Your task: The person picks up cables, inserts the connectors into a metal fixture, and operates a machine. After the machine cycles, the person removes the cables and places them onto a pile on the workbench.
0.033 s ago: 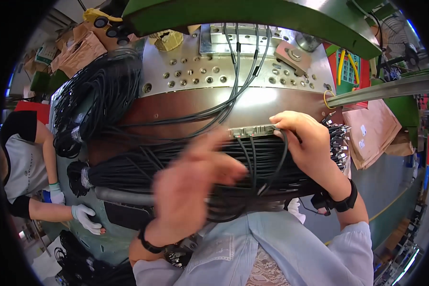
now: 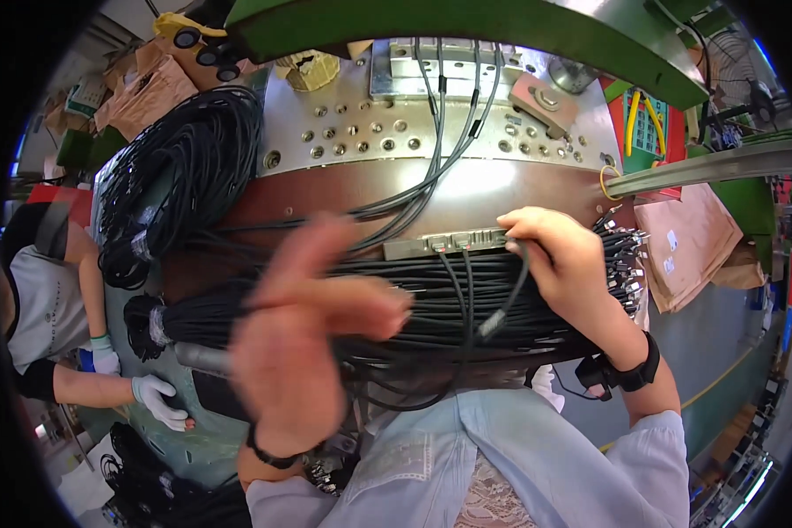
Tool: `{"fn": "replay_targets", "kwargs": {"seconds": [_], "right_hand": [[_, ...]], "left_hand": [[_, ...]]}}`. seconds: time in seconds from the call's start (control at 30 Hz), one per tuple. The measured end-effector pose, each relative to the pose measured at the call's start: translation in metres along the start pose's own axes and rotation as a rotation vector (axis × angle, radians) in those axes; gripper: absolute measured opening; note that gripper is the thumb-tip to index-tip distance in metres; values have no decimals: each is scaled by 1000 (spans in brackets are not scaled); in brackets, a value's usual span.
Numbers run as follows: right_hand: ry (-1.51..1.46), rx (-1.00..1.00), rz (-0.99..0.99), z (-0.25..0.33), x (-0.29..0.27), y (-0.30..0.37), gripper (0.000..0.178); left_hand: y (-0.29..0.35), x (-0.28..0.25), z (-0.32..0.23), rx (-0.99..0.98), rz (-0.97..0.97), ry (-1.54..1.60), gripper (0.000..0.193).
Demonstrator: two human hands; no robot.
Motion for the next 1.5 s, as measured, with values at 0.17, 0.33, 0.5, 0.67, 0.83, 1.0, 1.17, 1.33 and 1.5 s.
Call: {"fn": "replay_targets", "kwargs": {"seconds": [0.17,0.33,0.5,0.67,0.83,1.0,1.17,1.33,1.5], "right_hand": [[20,175,52,-22,4,10,18],[25,194,115,-21,8,5,15],[128,138,145,-20,8,7,15],[148,100,70,-14,-10,-2,14],[48,102,-15,-19,-17,9,13],[17,208,43,-35,-12,24,13],[-14,273,225,-39,-1,12,13],[35,212,447,-41,5,5,13],[-92,356,111,-116,-29,-82,17]], "left_hand": [[29,40,5,-547,647,230,56],[49,81,68,-827,629,202,51],[52,90,76,-933,635,249,48],[49,103,77,-1041,709,371,46],[40,107,57,-768,841,46,44],[-22,51,41,-428,522,-145,40],[-125,6,68,-256,290,-279,42],[-162,70,123,-482,223,192,40],[-146,94,143,-678,586,379,34]]}}
Point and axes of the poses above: each hand's wrist, its own y-axis away from the middle knuckle, its own x-axis out of the palm, z = x × y, the point moved 10 cm from there along -y, towards the middle knuckle, and after that the axes turned 5 degrees about y, right-handed, at the moved point
